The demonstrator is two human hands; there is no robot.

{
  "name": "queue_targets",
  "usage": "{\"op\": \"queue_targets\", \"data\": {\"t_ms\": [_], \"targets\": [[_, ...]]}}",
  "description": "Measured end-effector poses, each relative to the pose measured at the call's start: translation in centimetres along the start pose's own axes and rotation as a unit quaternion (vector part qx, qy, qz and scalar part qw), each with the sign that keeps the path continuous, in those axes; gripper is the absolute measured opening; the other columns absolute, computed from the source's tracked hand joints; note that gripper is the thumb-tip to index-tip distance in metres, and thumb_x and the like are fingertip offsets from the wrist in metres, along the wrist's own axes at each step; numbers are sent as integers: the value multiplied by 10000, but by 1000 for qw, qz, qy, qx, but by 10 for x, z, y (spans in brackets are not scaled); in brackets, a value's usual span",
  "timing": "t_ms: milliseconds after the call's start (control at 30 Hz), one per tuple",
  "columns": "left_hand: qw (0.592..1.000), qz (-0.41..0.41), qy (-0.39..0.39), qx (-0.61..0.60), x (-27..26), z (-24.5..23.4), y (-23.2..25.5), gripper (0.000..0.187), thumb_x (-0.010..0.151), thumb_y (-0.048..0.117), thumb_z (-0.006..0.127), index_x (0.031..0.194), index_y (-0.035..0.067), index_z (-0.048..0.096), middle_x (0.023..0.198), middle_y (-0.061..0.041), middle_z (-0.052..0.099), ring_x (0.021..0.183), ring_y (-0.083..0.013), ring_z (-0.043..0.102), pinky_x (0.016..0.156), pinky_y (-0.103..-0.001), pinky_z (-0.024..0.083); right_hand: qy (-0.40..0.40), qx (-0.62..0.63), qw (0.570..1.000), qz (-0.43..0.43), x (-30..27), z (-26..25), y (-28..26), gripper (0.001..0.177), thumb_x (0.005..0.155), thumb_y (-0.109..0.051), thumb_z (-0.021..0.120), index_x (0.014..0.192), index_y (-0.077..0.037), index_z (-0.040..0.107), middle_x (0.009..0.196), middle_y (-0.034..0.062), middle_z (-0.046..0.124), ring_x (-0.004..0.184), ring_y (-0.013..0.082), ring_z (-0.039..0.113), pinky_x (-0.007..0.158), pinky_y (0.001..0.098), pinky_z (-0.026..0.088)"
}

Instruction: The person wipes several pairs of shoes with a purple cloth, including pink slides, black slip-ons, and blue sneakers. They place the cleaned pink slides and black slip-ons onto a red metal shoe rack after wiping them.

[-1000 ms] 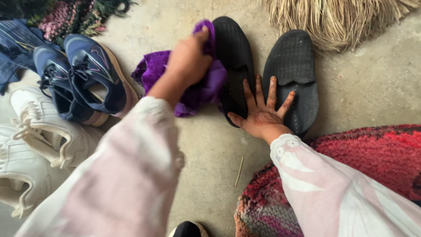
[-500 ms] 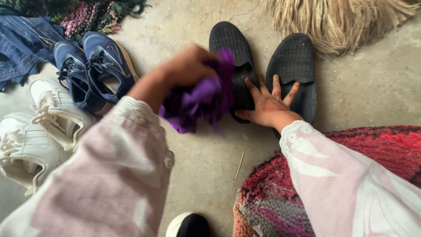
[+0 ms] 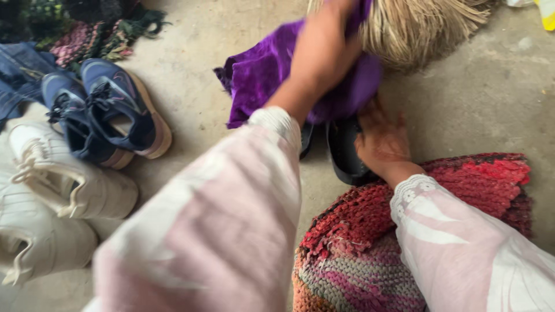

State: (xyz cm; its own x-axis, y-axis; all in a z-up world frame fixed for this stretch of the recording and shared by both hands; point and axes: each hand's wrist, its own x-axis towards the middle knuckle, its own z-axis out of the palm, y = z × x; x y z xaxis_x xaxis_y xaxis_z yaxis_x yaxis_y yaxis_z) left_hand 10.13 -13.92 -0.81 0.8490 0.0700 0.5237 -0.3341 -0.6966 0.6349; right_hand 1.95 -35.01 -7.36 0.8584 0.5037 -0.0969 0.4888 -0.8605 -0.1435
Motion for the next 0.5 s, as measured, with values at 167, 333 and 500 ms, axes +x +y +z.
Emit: {"op": "queue_targets", "data": {"t_ms": [167,333,500], "targets": [[937,21,-300,179,-63,35,15,417,707,156,690,1119,116,729,1176,-140,722,1071,-298,708,940,-474,533,-62,-38,997,-13,-9,23,-1,796,851,-323,601,1575,-134,330,1720,108,225,1587,293,123,1220,640,94],[904,-175,-371,119,-18,-4,44,371,808,266,692,1167,208,762,1162,-129,739,1090,-329,703,951,-431,569,-59,19,998,-6,-13,21,-1,769,883,-356,554,1601,-213,319,1689,93,224,1572,321,120,1195,667,49],[857,-160,-471,136,-20,-2,61,427,783,343,754,1160,143,746,1189,-161,708,1115,-347,675,964,-419,546,-94,7,995,14,-11,7,-7,739,907,-453,538,1588,-248,337,1679,49,238,1577,253,145,1201,709,-12]]}}
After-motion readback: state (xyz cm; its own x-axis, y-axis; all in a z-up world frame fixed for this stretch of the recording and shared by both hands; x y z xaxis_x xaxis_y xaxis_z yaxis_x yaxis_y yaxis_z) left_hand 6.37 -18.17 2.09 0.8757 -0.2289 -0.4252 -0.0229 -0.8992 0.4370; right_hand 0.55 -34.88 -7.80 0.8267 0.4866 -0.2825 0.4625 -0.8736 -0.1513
